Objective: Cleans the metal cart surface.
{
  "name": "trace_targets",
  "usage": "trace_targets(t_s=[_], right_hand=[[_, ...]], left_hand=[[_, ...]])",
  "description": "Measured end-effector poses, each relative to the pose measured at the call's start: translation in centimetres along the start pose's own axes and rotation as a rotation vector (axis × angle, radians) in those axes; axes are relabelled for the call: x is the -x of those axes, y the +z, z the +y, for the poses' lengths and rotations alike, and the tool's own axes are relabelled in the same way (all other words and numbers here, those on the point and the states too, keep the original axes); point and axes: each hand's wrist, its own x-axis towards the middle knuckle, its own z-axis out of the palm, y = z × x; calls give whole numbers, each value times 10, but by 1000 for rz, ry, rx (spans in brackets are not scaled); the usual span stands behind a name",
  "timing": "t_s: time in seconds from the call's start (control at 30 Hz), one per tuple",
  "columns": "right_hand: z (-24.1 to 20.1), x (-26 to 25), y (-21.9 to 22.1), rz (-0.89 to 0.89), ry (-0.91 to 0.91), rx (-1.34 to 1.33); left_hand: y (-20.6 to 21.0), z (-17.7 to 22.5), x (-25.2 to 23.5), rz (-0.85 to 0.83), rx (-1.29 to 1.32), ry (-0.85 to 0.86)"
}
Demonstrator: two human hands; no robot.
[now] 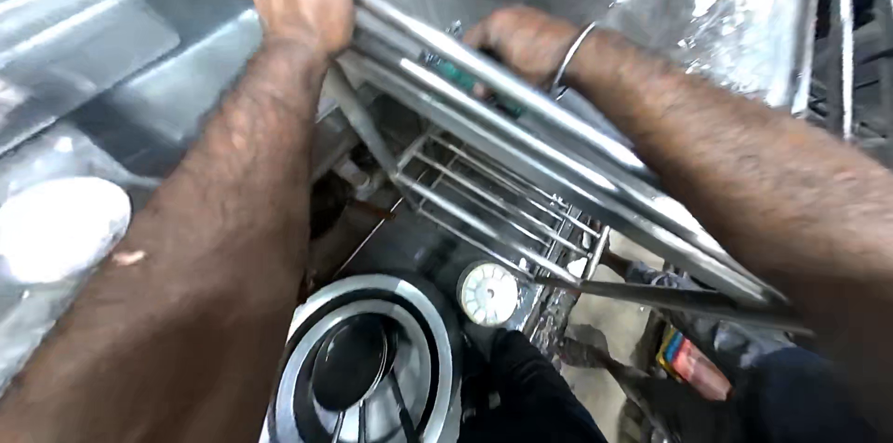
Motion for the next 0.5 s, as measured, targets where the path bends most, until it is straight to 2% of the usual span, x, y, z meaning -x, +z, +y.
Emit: trace_targets(t_s=[0.1,0.5], right_hand=[[3,-3,1,18,-12,26],[-6,1,-10,-78,12,13]], left_hand=[[3,-11,-2,36,12,127],[11,-21,2,105,37,144]])
